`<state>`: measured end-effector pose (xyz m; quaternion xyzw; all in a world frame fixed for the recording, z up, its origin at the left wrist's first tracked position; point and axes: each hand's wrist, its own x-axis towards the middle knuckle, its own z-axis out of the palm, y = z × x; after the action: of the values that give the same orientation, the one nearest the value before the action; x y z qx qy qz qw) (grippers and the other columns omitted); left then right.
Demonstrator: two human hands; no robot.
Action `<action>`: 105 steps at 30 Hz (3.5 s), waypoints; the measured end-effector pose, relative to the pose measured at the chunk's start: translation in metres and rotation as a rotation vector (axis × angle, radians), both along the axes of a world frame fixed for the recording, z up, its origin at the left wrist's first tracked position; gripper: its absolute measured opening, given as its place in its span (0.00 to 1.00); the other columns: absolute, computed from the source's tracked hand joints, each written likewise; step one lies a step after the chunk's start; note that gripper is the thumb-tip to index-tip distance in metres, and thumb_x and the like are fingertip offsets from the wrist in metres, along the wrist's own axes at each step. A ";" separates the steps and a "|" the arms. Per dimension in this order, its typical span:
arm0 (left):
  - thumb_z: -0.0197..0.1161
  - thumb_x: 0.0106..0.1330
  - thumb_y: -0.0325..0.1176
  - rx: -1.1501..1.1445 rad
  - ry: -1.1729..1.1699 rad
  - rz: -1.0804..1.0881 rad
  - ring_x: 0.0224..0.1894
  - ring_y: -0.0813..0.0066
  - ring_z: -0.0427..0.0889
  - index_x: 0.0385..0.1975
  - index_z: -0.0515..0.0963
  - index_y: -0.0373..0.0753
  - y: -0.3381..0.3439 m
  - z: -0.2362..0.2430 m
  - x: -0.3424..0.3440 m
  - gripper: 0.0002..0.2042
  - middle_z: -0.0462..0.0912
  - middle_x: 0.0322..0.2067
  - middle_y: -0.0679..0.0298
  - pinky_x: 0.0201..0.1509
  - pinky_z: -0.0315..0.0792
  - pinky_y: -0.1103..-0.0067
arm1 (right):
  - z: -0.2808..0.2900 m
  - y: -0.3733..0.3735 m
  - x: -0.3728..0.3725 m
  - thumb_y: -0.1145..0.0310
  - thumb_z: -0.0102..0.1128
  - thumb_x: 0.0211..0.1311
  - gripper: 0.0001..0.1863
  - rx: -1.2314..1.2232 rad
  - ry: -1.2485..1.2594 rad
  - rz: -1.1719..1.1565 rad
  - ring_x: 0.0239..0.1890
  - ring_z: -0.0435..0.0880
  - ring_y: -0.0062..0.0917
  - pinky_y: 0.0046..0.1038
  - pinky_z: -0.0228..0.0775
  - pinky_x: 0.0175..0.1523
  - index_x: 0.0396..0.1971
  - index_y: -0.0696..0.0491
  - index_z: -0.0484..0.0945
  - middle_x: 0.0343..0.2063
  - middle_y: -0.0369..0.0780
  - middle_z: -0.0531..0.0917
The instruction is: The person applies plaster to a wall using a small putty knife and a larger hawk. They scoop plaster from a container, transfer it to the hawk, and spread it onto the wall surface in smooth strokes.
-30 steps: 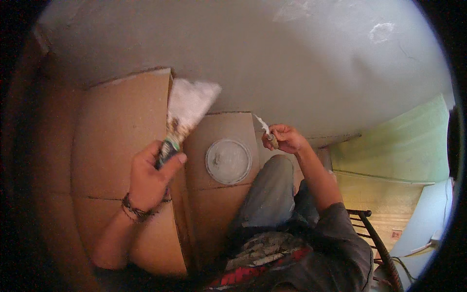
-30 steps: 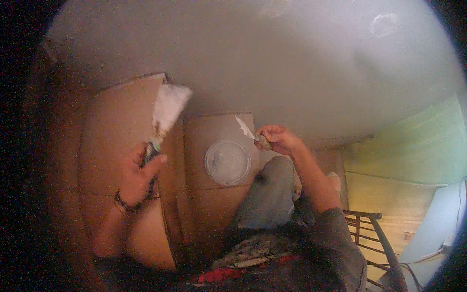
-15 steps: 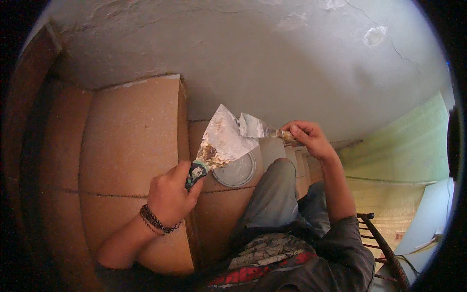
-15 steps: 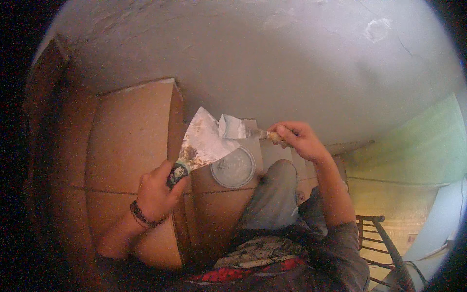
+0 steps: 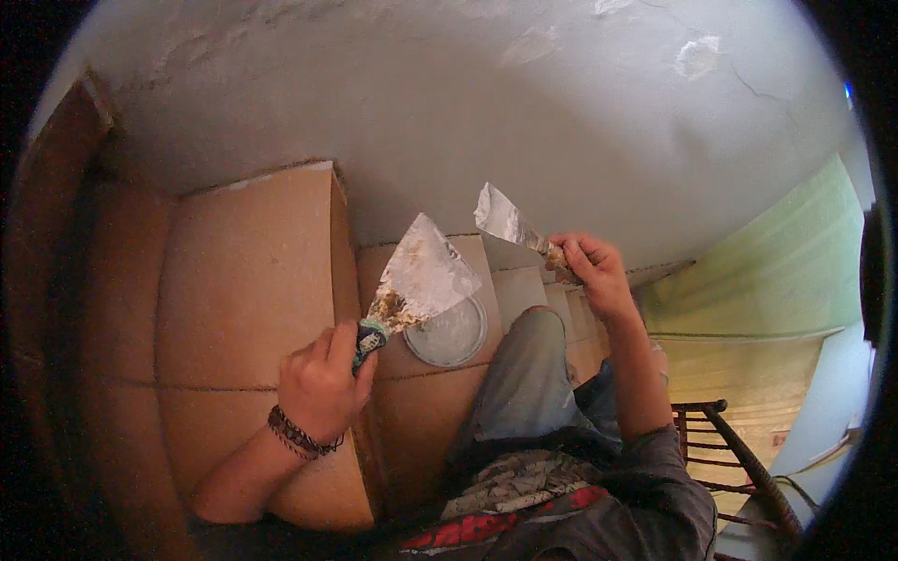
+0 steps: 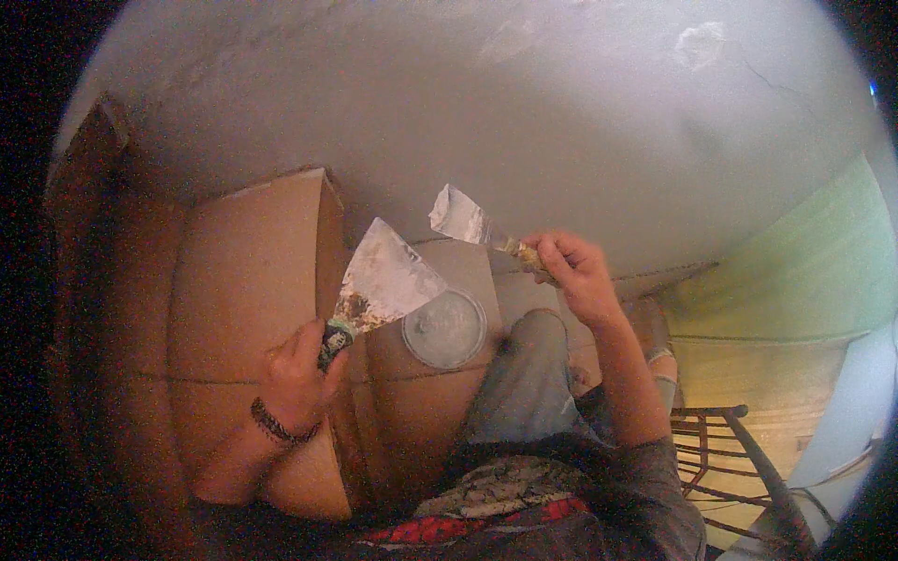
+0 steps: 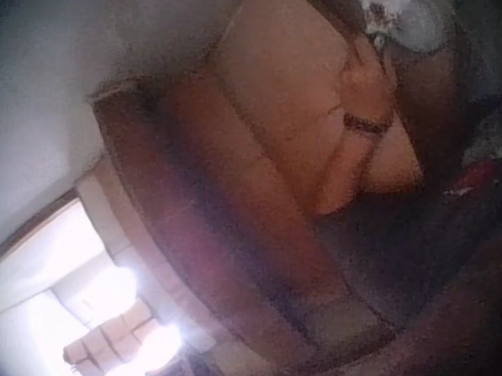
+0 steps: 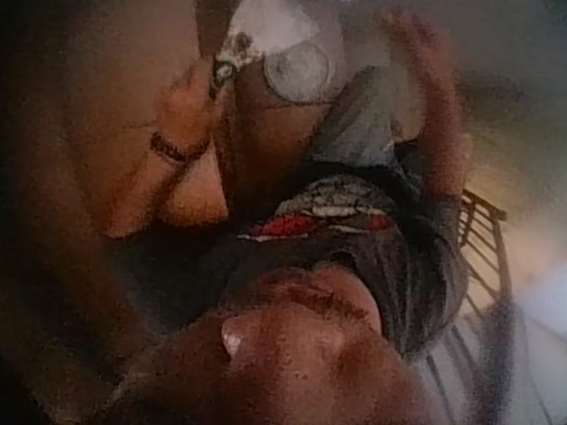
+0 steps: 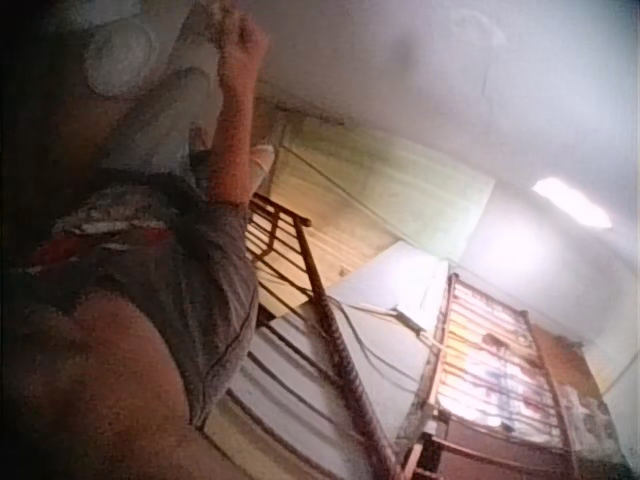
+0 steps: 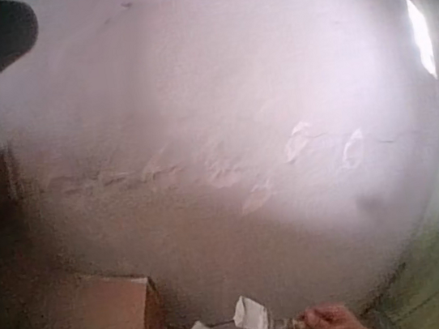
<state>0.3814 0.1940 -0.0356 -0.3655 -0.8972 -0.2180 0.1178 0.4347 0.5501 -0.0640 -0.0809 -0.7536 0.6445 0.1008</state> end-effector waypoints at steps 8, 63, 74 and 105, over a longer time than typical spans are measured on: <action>0.69 0.54 0.38 0.346 -0.531 -0.045 0.23 0.63 0.80 0.27 0.74 0.35 -0.005 0.016 -0.002 0.14 0.78 0.19 0.55 0.29 0.73 0.70 | -0.025 -0.021 0.007 0.56 0.56 0.64 0.23 -0.374 0.055 0.239 0.40 0.77 0.23 0.28 0.70 0.43 0.50 0.59 0.73 0.38 0.38 0.80; 0.70 0.53 0.31 0.144 -0.666 -0.646 0.18 0.72 0.78 0.31 0.77 0.33 0.081 0.067 -0.037 0.11 0.75 0.17 0.57 0.23 0.68 0.78 | 0.078 0.068 0.067 0.84 0.69 0.36 0.19 0.553 0.378 -0.008 0.39 0.78 0.27 0.29 0.70 0.45 0.34 0.50 0.83 0.35 0.37 0.81; 0.71 0.52 0.31 0.151 -0.691 -0.615 0.18 0.75 0.78 0.30 0.77 0.34 0.081 0.055 -0.033 0.11 0.76 0.18 0.58 0.23 0.68 0.80 | 0.078 0.077 0.091 0.83 0.69 0.38 0.19 0.727 0.318 -0.060 0.39 0.79 0.27 0.26 0.70 0.44 0.35 0.50 0.83 0.33 0.37 0.80; 0.66 0.51 0.34 0.030 0.106 -0.235 0.24 0.59 0.79 0.35 0.73 0.39 0.088 0.054 -0.005 0.14 0.77 0.26 0.58 0.25 0.72 0.69 | 0.066 -0.023 0.155 0.67 0.57 0.63 0.14 -0.034 -0.086 -0.263 0.19 0.72 0.11 0.17 0.61 0.20 0.45 0.59 0.78 0.23 0.33 0.79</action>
<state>0.3767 0.2815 0.0186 -0.4774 -0.8374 -0.2239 0.1441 0.5895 0.5273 0.0019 -0.2082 -0.7291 0.6344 0.1505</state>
